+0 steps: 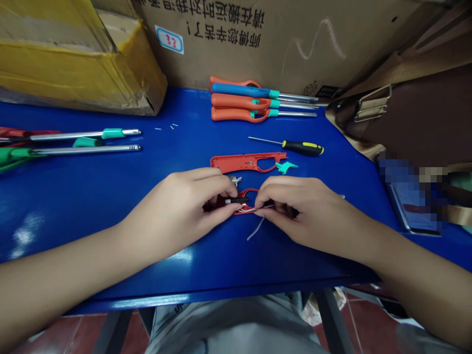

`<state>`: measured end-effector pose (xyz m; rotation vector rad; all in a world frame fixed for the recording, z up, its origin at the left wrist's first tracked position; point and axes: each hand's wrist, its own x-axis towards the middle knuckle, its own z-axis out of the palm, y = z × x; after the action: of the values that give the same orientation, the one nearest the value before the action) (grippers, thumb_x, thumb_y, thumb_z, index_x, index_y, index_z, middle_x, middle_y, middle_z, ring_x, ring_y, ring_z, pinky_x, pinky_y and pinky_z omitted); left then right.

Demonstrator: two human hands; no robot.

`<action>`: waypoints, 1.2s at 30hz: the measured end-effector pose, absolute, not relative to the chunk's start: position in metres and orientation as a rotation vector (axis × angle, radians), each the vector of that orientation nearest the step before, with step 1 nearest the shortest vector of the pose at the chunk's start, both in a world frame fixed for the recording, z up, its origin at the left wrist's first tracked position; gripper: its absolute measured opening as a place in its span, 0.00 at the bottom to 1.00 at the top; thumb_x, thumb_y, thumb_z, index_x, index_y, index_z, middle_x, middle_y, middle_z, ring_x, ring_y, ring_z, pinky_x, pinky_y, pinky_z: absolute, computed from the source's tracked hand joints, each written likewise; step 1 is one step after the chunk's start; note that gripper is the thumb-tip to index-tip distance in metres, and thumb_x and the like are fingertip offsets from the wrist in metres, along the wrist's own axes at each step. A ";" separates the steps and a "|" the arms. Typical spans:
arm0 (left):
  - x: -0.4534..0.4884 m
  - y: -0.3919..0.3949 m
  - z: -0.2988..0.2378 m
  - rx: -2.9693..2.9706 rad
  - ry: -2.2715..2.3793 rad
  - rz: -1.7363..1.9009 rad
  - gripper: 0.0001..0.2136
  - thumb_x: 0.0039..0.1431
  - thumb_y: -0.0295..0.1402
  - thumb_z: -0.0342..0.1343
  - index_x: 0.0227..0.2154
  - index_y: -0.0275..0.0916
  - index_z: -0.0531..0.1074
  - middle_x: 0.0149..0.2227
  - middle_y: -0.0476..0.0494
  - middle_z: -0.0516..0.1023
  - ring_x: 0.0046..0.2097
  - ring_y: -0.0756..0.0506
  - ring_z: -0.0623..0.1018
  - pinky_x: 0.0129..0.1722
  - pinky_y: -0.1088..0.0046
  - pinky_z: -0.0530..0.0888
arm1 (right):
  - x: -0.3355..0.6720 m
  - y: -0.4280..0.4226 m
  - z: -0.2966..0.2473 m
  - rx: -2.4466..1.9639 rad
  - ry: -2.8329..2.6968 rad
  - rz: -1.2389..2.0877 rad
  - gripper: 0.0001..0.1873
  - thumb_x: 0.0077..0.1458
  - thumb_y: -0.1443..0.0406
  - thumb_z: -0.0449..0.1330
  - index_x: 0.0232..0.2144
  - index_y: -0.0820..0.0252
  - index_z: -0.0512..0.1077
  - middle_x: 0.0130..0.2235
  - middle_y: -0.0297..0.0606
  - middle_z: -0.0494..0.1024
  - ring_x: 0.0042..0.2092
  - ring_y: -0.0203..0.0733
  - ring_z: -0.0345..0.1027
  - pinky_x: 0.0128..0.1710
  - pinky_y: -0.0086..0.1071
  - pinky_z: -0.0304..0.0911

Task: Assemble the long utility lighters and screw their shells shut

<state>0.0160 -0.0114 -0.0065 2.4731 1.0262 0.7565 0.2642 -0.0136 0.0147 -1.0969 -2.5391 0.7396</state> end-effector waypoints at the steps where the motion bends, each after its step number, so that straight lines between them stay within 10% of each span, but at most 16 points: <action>1: 0.016 -0.011 -0.006 2.473 1.028 0.755 0.04 0.63 0.29 0.66 0.39 0.37 0.78 0.31 0.52 0.75 0.32 0.52 0.75 0.30 0.78 0.69 | 0.264 -0.014 0.015 -1.097 -2.537 0.741 0.04 0.65 0.72 0.62 0.38 0.61 0.78 0.38 0.33 0.78 0.33 0.32 0.67 0.36 0.28 0.60; 36: 0.016 -0.010 -0.006 2.457 1.030 0.720 0.04 0.66 0.32 0.65 0.39 0.38 0.78 0.31 0.52 0.75 0.32 0.52 0.75 0.31 0.77 0.68 | 0.267 -0.016 0.016 -1.170 -2.611 0.787 0.05 0.67 0.70 0.58 0.42 0.57 0.74 0.42 0.32 0.76 0.37 0.35 0.67 0.38 0.32 0.60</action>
<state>0.0165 -0.0099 -0.0062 2.4570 1.0299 0.7204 0.2670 -0.0162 0.0163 -1.1705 -2.6106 0.7872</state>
